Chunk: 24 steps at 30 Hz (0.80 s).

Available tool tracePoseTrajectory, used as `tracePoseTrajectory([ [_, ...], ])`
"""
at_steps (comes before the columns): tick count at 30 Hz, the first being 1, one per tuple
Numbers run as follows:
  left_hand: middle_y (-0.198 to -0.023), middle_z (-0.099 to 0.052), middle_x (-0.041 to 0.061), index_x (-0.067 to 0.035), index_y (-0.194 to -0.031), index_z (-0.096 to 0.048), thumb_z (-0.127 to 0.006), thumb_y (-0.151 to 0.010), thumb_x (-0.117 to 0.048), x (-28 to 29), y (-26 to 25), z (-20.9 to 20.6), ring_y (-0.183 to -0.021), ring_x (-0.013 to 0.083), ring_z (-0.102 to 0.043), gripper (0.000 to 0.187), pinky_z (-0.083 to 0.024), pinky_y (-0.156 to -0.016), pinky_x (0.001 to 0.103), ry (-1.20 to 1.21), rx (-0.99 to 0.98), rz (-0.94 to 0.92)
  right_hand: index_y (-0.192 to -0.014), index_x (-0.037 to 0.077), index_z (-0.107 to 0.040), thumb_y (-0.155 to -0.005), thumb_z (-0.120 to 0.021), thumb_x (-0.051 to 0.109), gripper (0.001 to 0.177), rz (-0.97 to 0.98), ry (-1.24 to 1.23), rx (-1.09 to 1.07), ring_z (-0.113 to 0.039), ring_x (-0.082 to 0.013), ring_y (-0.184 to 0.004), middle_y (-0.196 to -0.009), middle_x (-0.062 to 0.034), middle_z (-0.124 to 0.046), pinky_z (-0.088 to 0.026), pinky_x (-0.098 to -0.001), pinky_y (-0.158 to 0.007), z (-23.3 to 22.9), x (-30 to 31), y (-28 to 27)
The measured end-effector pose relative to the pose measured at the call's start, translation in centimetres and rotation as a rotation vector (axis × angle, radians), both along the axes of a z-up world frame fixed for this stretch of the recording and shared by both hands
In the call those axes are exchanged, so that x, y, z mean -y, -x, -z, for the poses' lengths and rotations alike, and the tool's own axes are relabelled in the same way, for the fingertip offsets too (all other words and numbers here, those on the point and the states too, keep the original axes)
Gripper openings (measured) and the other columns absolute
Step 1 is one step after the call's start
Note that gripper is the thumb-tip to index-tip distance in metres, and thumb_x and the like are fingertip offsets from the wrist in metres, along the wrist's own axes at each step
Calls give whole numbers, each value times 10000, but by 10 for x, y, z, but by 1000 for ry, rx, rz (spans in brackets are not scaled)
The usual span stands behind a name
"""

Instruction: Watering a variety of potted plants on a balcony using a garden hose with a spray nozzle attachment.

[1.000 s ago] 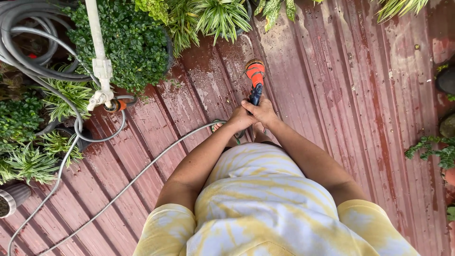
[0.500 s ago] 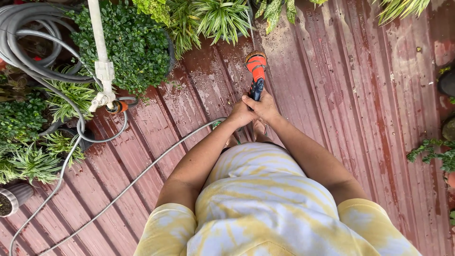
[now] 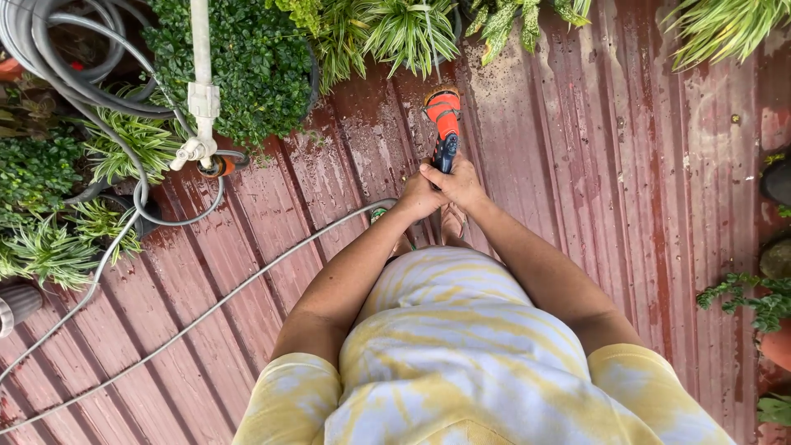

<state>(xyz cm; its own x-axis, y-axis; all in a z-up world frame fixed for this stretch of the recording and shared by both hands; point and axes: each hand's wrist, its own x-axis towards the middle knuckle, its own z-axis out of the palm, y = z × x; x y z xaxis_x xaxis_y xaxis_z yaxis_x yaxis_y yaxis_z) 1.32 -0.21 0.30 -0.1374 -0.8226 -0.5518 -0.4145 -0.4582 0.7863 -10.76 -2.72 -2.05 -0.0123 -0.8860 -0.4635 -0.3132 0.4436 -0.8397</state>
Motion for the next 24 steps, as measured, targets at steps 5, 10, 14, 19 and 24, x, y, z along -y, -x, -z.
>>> tracePoseTrajectory([
  [5,-1074,-653,214,42,-1105,-591,-782,-625,-291,-4,-4,0,-1072,370,-593,614,-483,-928,518,16,2,-41,-899,103,-626,-680,-818,330,370,-41,-3,0,-634,-198,-760,-745,-87,-634,-495,-330,-630,9,2,-4],
  [10,-1056,-657,218,41,-1102,-569,-801,-602,-272,-11,-1,3,-1057,376,-599,634,-489,-908,532,18,-13,-92,-901,107,-629,-673,-823,326,370,-58,-19,-2,-635,-191,-765,-744,-75,-635,-497,-308,-627,2,-1,-8],
  [14,-1079,-658,200,26,-1118,-619,-802,-612,-284,-14,-2,-10,-1088,344,-590,621,-486,-939,496,-50,-13,-121,-915,99,-627,-666,-824,350,405,-95,-48,-25,-653,-220,-791,-767,-94,-656,-500,-344,-643,11,-5,-7],
  [19,-1104,-650,204,34,-1141,-609,-813,-609,-287,-19,0,-12,-1108,347,-578,653,-472,-962,494,-85,-7,-123,-928,86,-631,-664,-818,375,433,-88,-112,-43,-661,-233,-815,-787,-110,-669,-507,-347,-653,29,-15,-4],
  [24,-1109,-646,210,35,-1156,-592,-810,-616,-285,-21,3,-7,-1107,354,-577,665,-473,-958,498,-86,-8,-103,-941,98,-642,-653,-818,387,444,-67,-160,-54,-666,-229,-834,-803,-103,-678,-518,-360,-667,15,-21,-2],
])
